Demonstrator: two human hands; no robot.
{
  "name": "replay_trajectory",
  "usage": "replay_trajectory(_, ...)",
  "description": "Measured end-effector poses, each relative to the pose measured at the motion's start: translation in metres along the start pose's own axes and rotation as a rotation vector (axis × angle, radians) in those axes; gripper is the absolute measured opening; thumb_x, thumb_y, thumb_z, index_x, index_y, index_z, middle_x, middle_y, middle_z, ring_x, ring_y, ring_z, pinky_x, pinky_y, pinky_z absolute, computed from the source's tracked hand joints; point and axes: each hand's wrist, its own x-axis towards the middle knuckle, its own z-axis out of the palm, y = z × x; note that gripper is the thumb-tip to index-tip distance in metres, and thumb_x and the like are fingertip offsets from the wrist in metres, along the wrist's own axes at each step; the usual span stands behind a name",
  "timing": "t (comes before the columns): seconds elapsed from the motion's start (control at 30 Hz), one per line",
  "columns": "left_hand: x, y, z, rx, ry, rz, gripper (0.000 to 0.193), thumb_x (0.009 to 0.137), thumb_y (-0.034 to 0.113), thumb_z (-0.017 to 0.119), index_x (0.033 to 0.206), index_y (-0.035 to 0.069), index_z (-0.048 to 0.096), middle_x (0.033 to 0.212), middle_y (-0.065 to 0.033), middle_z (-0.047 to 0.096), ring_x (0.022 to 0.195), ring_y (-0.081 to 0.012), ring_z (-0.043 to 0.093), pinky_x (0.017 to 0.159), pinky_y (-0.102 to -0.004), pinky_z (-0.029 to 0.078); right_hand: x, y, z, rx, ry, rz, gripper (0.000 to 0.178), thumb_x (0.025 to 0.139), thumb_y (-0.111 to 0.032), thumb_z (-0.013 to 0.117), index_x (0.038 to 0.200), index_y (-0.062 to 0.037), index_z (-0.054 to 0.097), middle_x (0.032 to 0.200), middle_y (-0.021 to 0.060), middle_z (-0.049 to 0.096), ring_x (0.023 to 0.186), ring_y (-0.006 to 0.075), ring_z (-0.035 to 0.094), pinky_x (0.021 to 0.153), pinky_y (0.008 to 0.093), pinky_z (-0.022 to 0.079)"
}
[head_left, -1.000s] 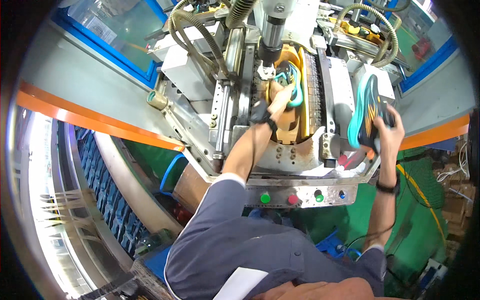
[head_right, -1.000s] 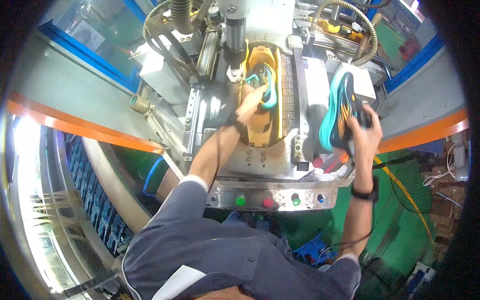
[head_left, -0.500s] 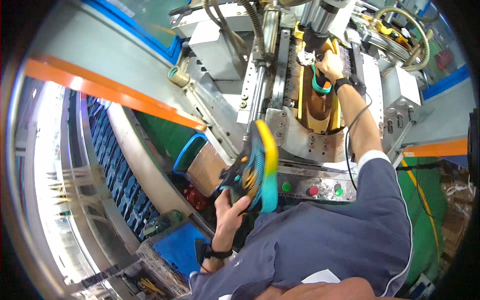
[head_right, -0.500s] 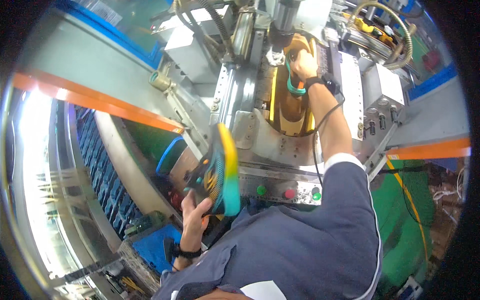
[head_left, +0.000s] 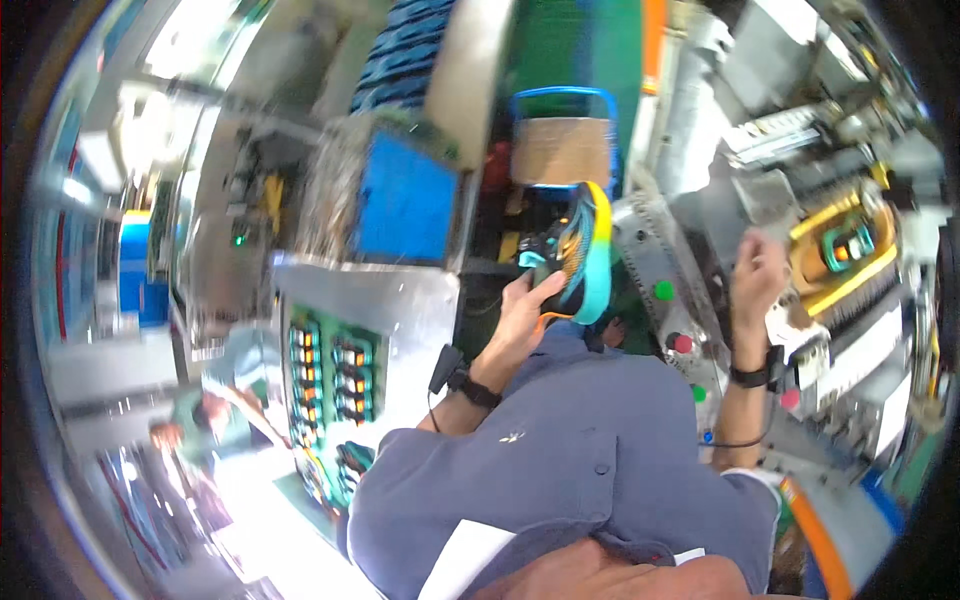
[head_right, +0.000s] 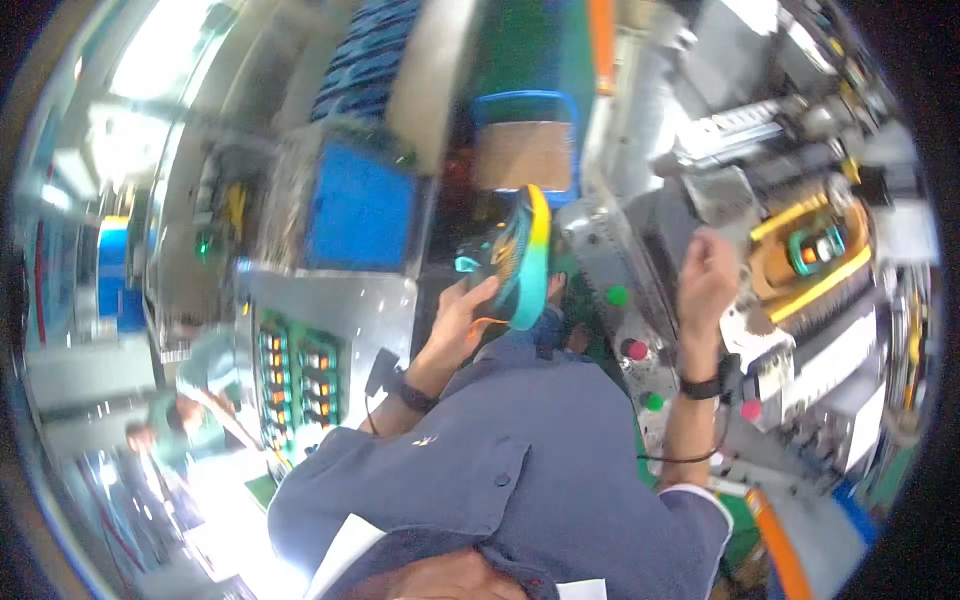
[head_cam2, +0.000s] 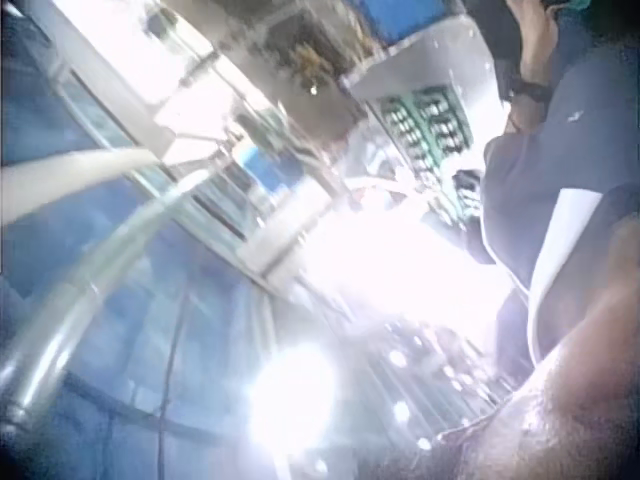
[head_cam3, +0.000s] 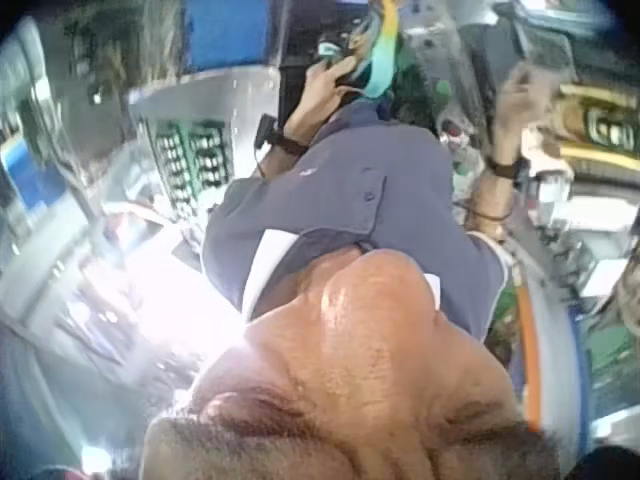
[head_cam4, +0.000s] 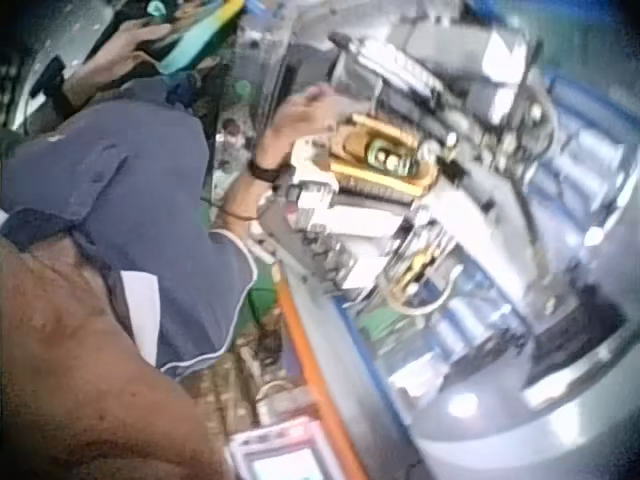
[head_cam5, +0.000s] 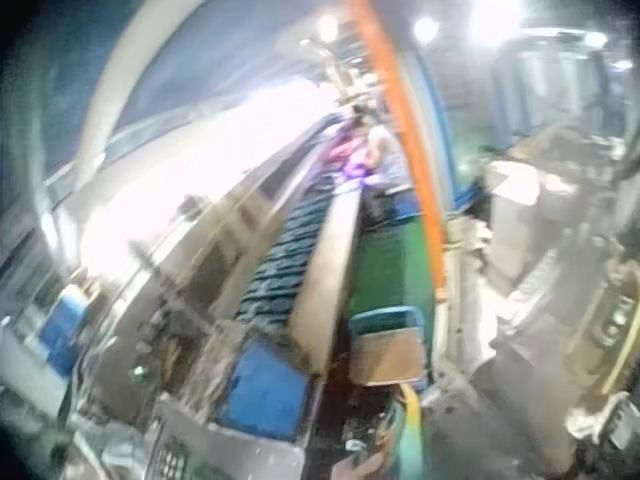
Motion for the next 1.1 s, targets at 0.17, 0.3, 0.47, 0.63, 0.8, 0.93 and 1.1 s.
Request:
replay_trajectory(0.17, -0.019, -0.029, -0.035, -0.026, 0.132, -0.006, 0.035, 0.086, 0.013, 0.067, 0.111, -0.01, 0.059, 0.105, -0.0129, 0.065, 0.092, -0.0195, 0.064, 0.082, -0.0328, 0.051, -0.104, 0.055, 0.106, -0.115, -0.467, -0.066, 0.012, 0.087, -0.014, 0.058, 0.092, -0.0038, 0.063, 0.089, 0.0141, 0.061, 0.084, 0.0329, 0.06, 0.074, 0.0385, 0.048)
replay_trajectory(0.3, -0.037, -0.046, -0.088, -0.037, 0.275, 0.094, 0.04, 0.085, 0.014, 0.068, 0.114, -0.011, 0.057, 0.107, -0.0143, 0.065, 0.097, -0.0215, 0.062, 0.088, -0.0355, 0.049, -0.136, 0.083, 0.137, -0.139, -0.535, -0.15, 0.017, 0.088, -0.017, 0.058, 0.098, -0.0057, 0.065, 0.096, 0.0154, 0.064, 0.093, 0.0339, 0.059, 0.082, 0.0421, 0.048)
replay_trajectory(0.47, -0.074, -0.02, -0.145, -0.139, 0.504, 0.052, 0.038, 0.085, 0.012, 0.068, 0.115, -0.01, 0.058, 0.104, -0.0133, 0.065, 0.095, -0.0221, 0.064, 0.085, -0.0338, 0.051, -0.14, 0.094, 0.145, -0.071, -0.464, -0.209, 0.02, 0.09, -0.017, 0.056, 0.101, -0.0027, 0.065, 0.102, 0.0154, 0.065, 0.098, 0.033, 0.059, 0.089, 0.0399, 0.045)
replay_trajectory(0.63, -0.099, -0.002, -0.22, -0.41, 0.75, 0.226, 0.037, 0.081, 0.009, 0.073, 0.107, -0.013, 0.059, 0.099, -0.0156, 0.066, 0.082, -0.0219, 0.066, 0.076, -0.0319, 0.055, -0.089, 0.013, 0.154, -0.034, -0.384, -0.05, 0.016, 0.088, -0.005, 0.06, 0.103, 0.0021, 0.064, 0.092, 0.0161, 0.066, 0.081, 0.0249, 0.064, 0.075, 0.0325, 0.052)
replay_trajectory(0.8, -0.088, 0.003, -0.348, -0.589, 0.868, 0.372, 0.035, 0.079, 0.007, 0.073, 0.104, -0.013, 0.058, 0.095, -0.0155, 0.065, 0.081, -0.0237, 0.067, 0.074, -0.0351, 0.057, 0.011, -0.167, 0.206, 0.079, -0.27, -0.31, 0.018, 0.092, -0.012, 0.062, 0.104, 0.0004, 0.065, 0.102, 0.0104, 0.068, 0.088, 0.0221, 0.066, 0.077, 0.0324, 0.054)
replay_trajectory(0.93, -0.085, 0.039, -0.435, -0.609, 0.993, 0.495, 0.029, 0.079, 0.006, 0.072, 0.101, -0.01, 0.061, 0.093, -0.0146, 0.067, 0.075, -0.0221, 0.067, 0.069, -0.0332, 0.057, 0.04, -0.306, 0.273, 0.437, -0.394, -0.482, 0.023, 0.092, -0.013, 0.063, 0.109, 0.0013, 0.062, 0.105, 0.0097, 0.065, 0.096, 0.0166, 0.062, 0.08, 0.0303, 0.054)
replay_trajectory(1.1, -0.061, 0.066, -0.578, -0.618, 1.118, 0.533, 0.03, 0.076, 0.007, 0.073, 0.098, -0.009, 0.061, 0.092, -0.0137, 0.067, 0.076, -0.0217, 0.067, 0.067, -0.0311, 0.056, 0.046, -0.406, 0.385, 0.163, -0.583, -0.674, 0.031, 0.096, -0.023, 0.055, 0.115, 0.0006, 0.06, 0.112, 0.0165, 0.064, 0.102, 0.0292, 0.062, 0.087, 0.0409, 0.048)
